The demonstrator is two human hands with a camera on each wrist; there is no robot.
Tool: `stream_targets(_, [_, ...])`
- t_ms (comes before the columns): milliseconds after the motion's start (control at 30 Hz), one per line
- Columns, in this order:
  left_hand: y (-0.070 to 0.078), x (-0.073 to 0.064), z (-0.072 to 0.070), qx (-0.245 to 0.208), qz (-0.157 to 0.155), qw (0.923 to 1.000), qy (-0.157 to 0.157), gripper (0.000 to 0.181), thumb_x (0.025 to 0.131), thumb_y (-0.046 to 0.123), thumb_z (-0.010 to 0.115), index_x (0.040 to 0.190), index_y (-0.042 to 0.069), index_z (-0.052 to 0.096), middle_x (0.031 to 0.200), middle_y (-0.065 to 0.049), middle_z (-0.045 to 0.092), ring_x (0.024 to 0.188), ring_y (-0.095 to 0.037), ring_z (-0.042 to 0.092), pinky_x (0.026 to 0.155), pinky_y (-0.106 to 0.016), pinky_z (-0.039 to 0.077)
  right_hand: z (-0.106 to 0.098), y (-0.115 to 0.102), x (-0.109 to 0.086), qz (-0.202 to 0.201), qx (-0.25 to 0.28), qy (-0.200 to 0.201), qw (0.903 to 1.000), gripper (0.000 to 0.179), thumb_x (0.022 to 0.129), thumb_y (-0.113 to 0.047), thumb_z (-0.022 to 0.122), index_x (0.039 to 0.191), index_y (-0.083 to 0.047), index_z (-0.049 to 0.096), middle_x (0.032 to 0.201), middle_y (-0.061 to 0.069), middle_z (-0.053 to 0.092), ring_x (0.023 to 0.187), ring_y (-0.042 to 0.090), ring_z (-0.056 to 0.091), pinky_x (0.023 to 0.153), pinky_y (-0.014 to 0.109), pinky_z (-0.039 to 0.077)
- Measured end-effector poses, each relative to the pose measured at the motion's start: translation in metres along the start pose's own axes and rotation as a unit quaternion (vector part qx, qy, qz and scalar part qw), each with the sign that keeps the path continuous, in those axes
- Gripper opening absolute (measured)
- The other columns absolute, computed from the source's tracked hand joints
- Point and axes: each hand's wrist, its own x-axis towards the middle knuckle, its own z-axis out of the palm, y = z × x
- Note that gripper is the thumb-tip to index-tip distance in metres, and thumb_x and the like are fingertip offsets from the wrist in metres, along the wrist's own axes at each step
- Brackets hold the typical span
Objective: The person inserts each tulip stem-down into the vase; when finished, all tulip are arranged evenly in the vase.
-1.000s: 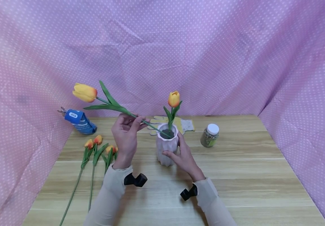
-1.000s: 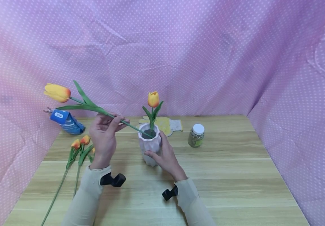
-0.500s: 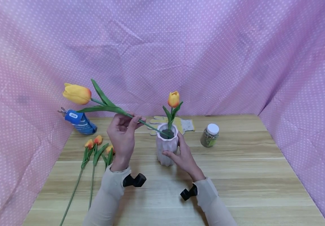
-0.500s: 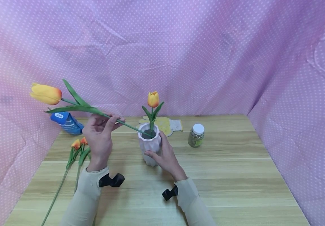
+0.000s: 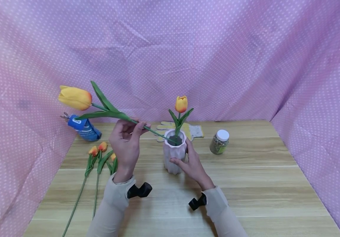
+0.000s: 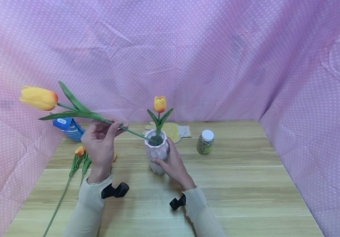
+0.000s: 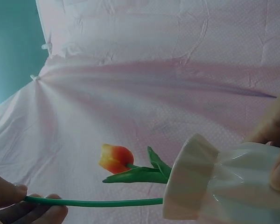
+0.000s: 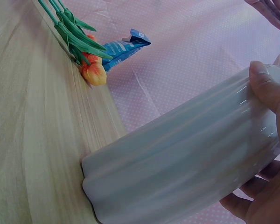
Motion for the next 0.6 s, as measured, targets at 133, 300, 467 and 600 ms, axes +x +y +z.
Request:
stream_targets(133, [0.004, 0.000, 0.001, 0.009, 0.016, 0.9998, 0.003, 0.017, 0.091, -0.007, 0.066, 0.099, -0.018, 0.056, 0.091, -0.002, 0.072, 0.081, -0.012, 0.075, 0.075, -0.029, 0.065, 0.000, 0.000, 0.000, 0.003, 0.000, 0.000, 1.0000, 0.095, 0.087, -0.026, 0.080, 0.159, -0.026, 0.018, 0.156, 0.009, 0.043, 0.142, 0.033, 0.046, 0.114, 0.059, 0.043])
stream_targets(300, [0.005, -0.001, 0.002, 0.030, 0.035, 0.9989, 0.009, 0.022, 0.091, -0.006, 0.067, 0.099, -0.021, 0.054, 0.093, 0.003, 0.073, 0.082, -0.010, 0.075, 0.076, -0.028, 0.065, -0.001, -0.002, -0.001, 0.003, 0.008, -0.002, 1.0000, 0.096, 0.086, -0.026, 0.080, 0.159, -0.027, 0.017, 0.158, 0.009, 0.040, 0.146, 0.034, 0.042, 0.118, 0.060, 0.038])
stream_targets(467, [-0.004, -0.005, 0.003, 0.020, 0.035, 0.9991, 0.009, 0.021, 0.091, -0.008, 0.065, 0.100, -0.023, 0.052, 0.094, 0.004, 0.073, 0.083, -0.010, 0.075, 0.077, -0.027, 0.064, -0.001, -0.003, -0.001, 0.004, 0.010, -0.002, 0.9999, 0.096, 0.087, -0.027, 0.080, 0.159, -0.028, 0.017, 0.158, 0.009, 0.040, 0.146, 0.033, 0.041, 0.118, 0.059, 0.038])
stream_targets(600, [-0.013, -0.006, 0.003, -0.014, 0.014, 0.9998, 0.009, 0.020, 0.092, -0.008, 0.064, 0.100, -0.022, 0.052, 0.092, 0.000, 0.073, 0.082, -0.013, 0.075, 0.077, -0.029, 0.065, 0.000, -0.002, 0.000, 0.004, 0.001, -0.001, 1.0000, 0.096, 0.087, -0.028, 0.080, 0.159, -0.028, 0.017, 0.157, 0.009, 0.041, 0.144, 0.033, 0.044, 0.115, 0.059, 0.042])
